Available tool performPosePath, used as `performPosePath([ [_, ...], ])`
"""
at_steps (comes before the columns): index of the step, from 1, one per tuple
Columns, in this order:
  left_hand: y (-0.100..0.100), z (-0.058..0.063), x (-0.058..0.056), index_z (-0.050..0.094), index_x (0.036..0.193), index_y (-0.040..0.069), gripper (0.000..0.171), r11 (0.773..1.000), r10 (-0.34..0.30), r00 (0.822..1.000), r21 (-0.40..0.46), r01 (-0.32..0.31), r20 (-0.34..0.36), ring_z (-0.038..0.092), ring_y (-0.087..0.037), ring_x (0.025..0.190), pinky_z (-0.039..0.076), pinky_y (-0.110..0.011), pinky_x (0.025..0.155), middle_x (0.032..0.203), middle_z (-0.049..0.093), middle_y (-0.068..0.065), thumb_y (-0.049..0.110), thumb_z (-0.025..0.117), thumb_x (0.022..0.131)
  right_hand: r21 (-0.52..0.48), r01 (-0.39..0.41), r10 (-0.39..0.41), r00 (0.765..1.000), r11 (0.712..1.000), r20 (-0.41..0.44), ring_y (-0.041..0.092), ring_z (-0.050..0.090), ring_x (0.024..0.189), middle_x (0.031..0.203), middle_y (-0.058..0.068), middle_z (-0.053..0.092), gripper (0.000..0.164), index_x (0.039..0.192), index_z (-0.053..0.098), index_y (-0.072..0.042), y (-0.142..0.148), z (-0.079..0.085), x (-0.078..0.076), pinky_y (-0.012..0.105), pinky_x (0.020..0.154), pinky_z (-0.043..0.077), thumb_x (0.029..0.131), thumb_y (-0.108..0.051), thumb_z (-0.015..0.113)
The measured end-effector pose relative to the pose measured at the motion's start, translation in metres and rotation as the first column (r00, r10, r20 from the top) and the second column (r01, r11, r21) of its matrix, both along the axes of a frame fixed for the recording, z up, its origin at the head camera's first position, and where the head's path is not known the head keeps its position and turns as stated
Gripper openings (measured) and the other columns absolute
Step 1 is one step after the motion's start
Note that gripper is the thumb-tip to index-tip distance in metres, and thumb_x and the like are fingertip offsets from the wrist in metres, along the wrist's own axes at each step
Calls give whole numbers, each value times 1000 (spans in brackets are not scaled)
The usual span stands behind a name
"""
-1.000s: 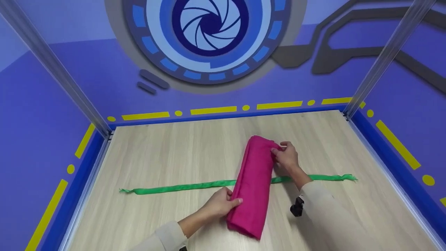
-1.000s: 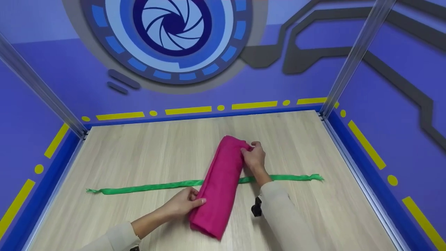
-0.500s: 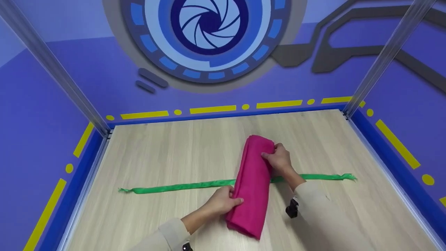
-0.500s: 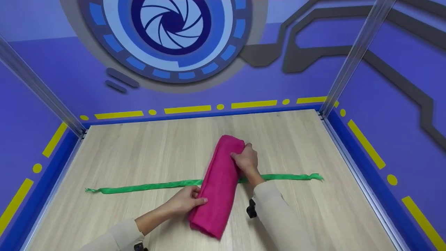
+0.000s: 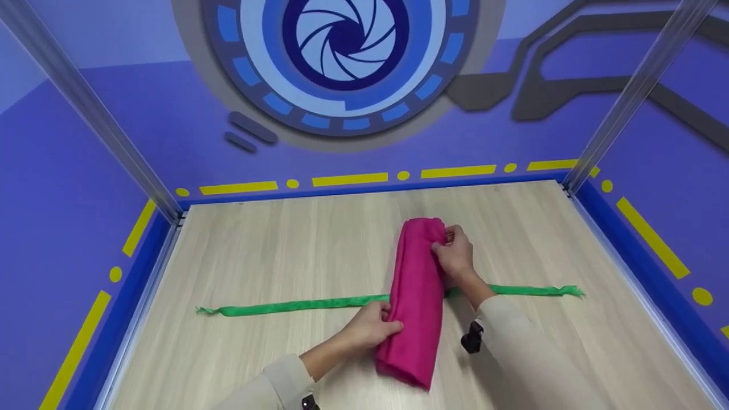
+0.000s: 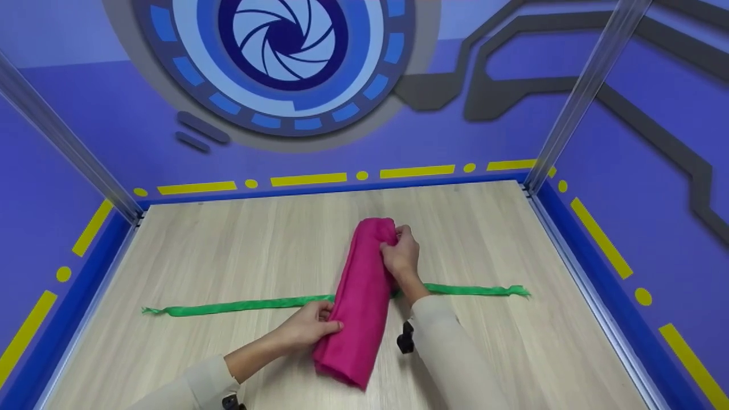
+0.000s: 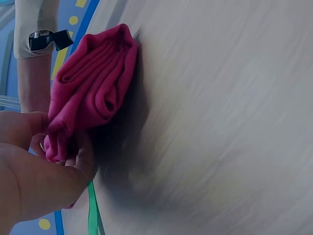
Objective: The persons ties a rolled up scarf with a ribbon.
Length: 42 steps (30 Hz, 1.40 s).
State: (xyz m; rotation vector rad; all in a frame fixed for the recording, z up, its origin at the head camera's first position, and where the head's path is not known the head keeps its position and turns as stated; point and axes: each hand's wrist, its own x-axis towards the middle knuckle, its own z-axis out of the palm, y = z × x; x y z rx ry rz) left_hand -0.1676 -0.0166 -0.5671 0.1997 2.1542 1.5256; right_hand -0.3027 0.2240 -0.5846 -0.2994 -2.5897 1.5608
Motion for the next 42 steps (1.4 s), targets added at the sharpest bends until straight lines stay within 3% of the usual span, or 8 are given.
performPosePath([
  [9,2,10,12,61,118,-1,29,1000,-26,999,4,26,-25,67,-17,88,57,-34,76,100,67,-7,16,72,98,-54,-67,62,995,996,-77,28,64,98,113,17,62,33,126,60,-2,-12,17,-3,32,80,51,95,-3,69],
  [18,2,12,24,62,119,0,30,999,-32,999,-24,31,-31,65,-17,93,56,-37,82,103,66,-5,18,74,98,-114,-120,110,990,986,-88,24,62,91,109,13,64,33,123,63,-5,-30,26,0,30,74,52,92,-1,73],
  [33,2,1,27,62,119,-1,32,996,-15,998,-86,10,-54,66,-15,88,56,-37,82,98,67,-3,20,74,97,-45,-160,155,983,986,-99,27,62,96,111,16,63,30,122,63,-2,-40,18,-4,37,83,53,94,0,73],
  [42,4,-4,29,63,108,1,25,996,25,999,-84,-27,-33,62,-14,77,50,-30,68,88,66,-4,19,75,97,-31,-133,131,990,991,-56,27,62,100,111,17,63,29,124,62,-1,-40,8,-3,37,86,52,97,-2,72],
])
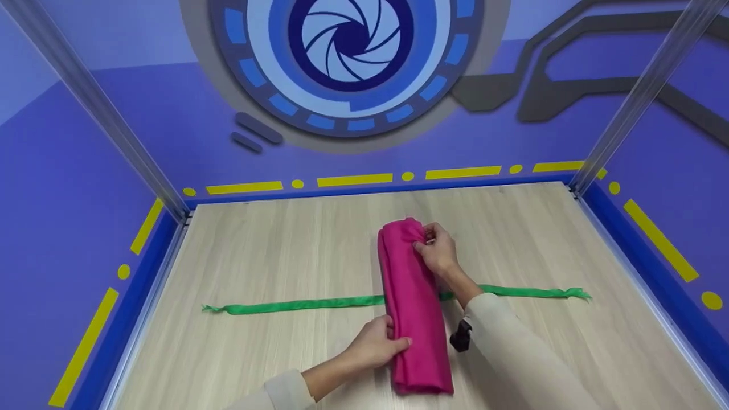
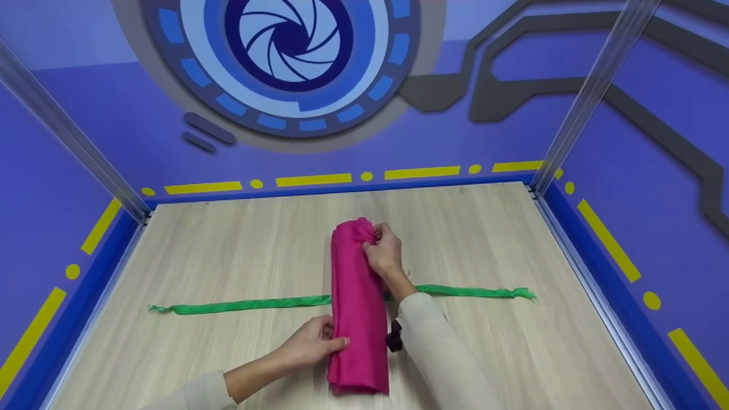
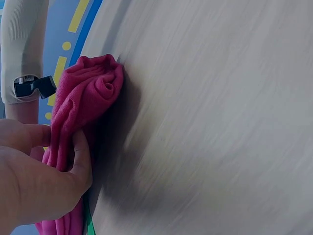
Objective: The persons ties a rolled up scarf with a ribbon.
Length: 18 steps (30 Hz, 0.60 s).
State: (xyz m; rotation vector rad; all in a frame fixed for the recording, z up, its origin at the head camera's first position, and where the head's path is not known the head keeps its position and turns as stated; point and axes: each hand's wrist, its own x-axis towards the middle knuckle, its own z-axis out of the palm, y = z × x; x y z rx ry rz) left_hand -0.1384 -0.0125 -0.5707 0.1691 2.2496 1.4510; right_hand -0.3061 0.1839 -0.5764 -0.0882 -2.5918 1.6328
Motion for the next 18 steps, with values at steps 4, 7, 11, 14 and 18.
performPosePath([
  [4,-1,-3,-1,62,106,2,25,1000,20,1000,-16,-20,14,63,-14,74,50,-29,64,86,67,-4,19,77,96,23,-3,2,1000,1000,13,27,63,99,110,17,65,30,126,62,1,0,-4,1,38,86,53,98,-5,72],
  [7,-2,-4,-2,62,107,2,26,999,27,999,-27,-26,30,65,-15,73,52,-29,62,86,68,-4,20,77,97,33,-17,16,1000,999,21,27,63,100,112,17,66,32,128,62,1,1,-6,2,39,86,54,99,-6,72],
  [11,-1,-6,-2,62,107,2,26,999,30,999,-24,-29,42,67,-16,72,53,-29,61,86,68,-4,20,77,97,22,-24,23,999,999,32,29,63,103,115,18,67,34,131,64,1,4,-7,4,40,88,54,99,-6,72],
  [14,-1,-6,-2,62,106,2,25,999,33,999,-17,-32,36,66,-16,71,53,-29,60,85,68,-5,19,77,97,16,-39,38,999,999,39,31,64,107,118,19,67,36,134,64,2,6,-7,5,42,90,55,99,-5,72],
  [18,-2,-5,-3,61,106,1,24,999,27,999,-18,-27,25,64,-15,70,50,-28,59,84,67,-4,19,76,97,17,-64,63,997,998,54,33,65,112,123,20,67,41,139,61,2,6,-6,6,44,94,56,100,-4,70],
])
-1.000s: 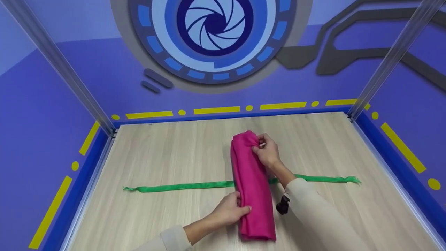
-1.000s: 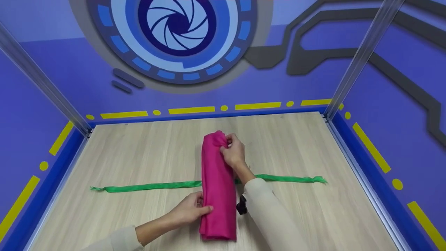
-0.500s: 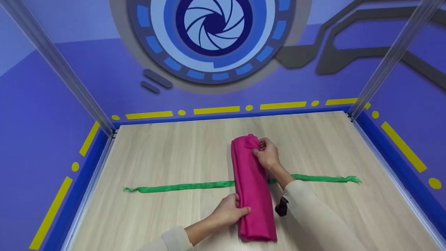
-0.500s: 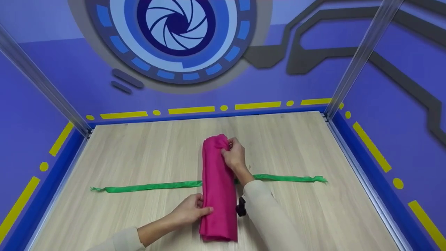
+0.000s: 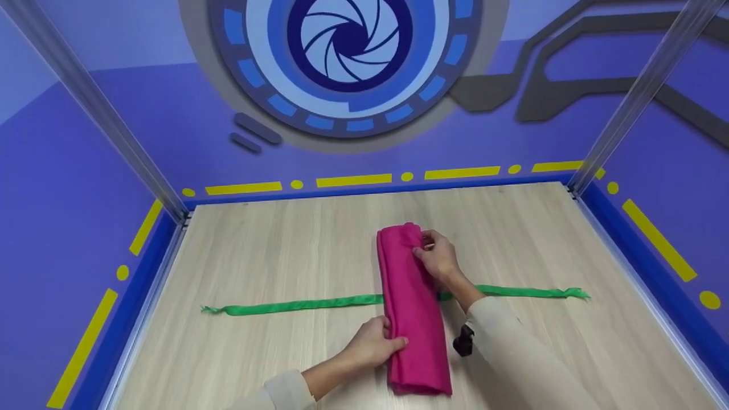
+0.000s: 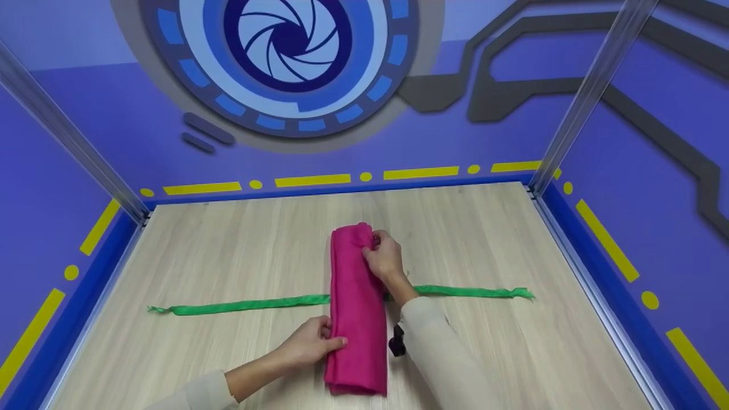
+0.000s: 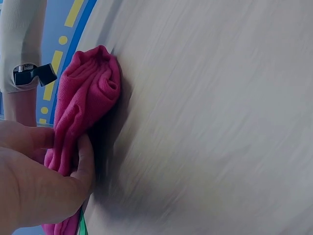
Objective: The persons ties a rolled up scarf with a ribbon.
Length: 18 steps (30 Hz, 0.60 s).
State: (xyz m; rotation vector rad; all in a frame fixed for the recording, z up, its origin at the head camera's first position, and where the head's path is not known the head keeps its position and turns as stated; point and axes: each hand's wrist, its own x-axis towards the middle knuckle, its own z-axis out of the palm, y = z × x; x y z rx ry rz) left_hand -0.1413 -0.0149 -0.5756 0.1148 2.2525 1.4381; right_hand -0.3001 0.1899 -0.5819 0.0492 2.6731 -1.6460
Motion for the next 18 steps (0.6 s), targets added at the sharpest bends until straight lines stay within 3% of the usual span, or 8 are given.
performPosePath([
  [8,-5,4,-8,61,108,1,26,1000,8,1000,-3,-8,-2,62,-14,69,48,-28,59,84,67,-5,20,75,98,-7,-14,14,1000,1000,5,35,65,119,132,21,65,46,145,57,2,-2,2,-5,46,98,55,101,-3,67],
  [18,-11,0,-12,60,106,2,29,1000,4,1000,-12,-4,-8,61,-13,70,48,-27,60,84,65,-4,24,77,98,-74,-51,53,998,996,30,37,62,125,138,23,62,51,151,52,2,3,0,-4,50,105,51,102,-4,67],
])
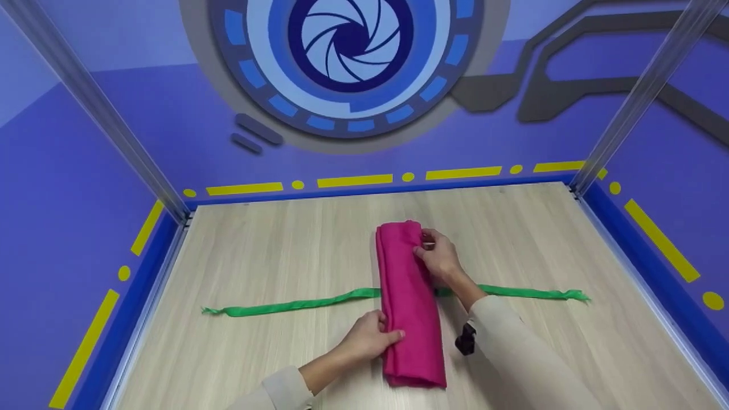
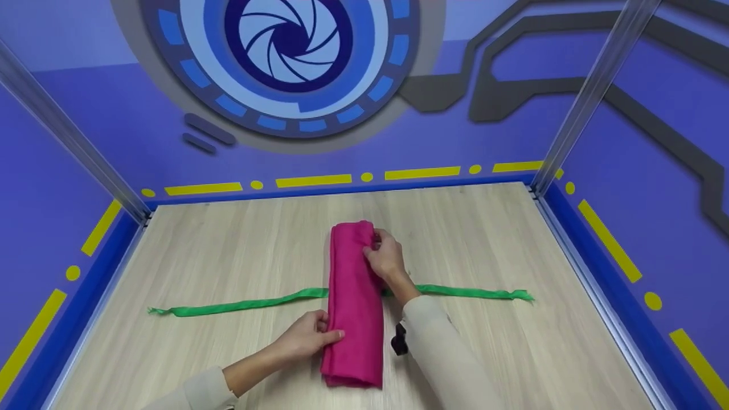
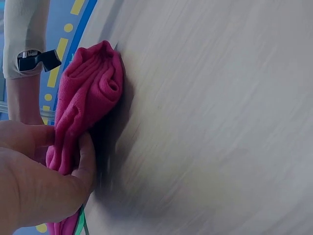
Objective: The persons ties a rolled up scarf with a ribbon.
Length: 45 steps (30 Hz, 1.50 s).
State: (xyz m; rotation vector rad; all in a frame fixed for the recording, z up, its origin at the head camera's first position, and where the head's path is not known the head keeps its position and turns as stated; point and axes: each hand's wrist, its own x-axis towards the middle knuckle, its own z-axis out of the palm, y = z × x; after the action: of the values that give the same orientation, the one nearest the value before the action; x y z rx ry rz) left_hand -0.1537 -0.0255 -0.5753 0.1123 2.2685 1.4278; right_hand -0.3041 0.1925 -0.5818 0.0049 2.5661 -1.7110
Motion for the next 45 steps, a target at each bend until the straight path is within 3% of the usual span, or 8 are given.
performPosePath([
  [7,-8,4,-4,62,106,2,29,999,-14,1000,-41,13,-21,62,-15,70,51,-29,60,86,64,-5,26,77,98,5,-16,16,1000,1000,-27,38,63,124,138,25,62,49,149,53,4,12,1,4,50,106,52,102,-3,67],
  [16,-35,3,-19,66,102,0,25,1000,13,993,-12,-15,-121,64,-15,63,47,-24,56,81,74,-13,25,72,102,90,-36,43,996,995,-74,38,66,117,131,27,64,41,138,59,9,30,10,10,48,101,55,100,-3,69],
  [28,-66,4,-35,69,105,-1,24,993,92,979,-52,-103,-183,61,-11,68,51,-28,64,85,74,-13,23,68,104,248,-47,88,984,968,-156,24,66,90,96,10,71,19,112,71,3,46,26,25,37,82,54,99,-10,75],
  [39,-78,10,-43,71,104,-2,22,987,119,963,-75,-141,-243,62,-11,70,53,-27,64,85,73,-10,20,69,102,303,-67,123,977,951,-172,21,63,83,90,8,70,15,104,73,-1,59,34,38,34,76,53,98,-14,77],
  [45,-86,10,-48,71,109,-2,25,990,114,951,-51,-134,-286,68,-17,80,56,-28,67,92,70,-8,23,69,104,337,-87,164,964,937,-207,19,63,82,88,5,70,17,103,74,-1,64,33,44,31,74,53,96,-16,79],
])
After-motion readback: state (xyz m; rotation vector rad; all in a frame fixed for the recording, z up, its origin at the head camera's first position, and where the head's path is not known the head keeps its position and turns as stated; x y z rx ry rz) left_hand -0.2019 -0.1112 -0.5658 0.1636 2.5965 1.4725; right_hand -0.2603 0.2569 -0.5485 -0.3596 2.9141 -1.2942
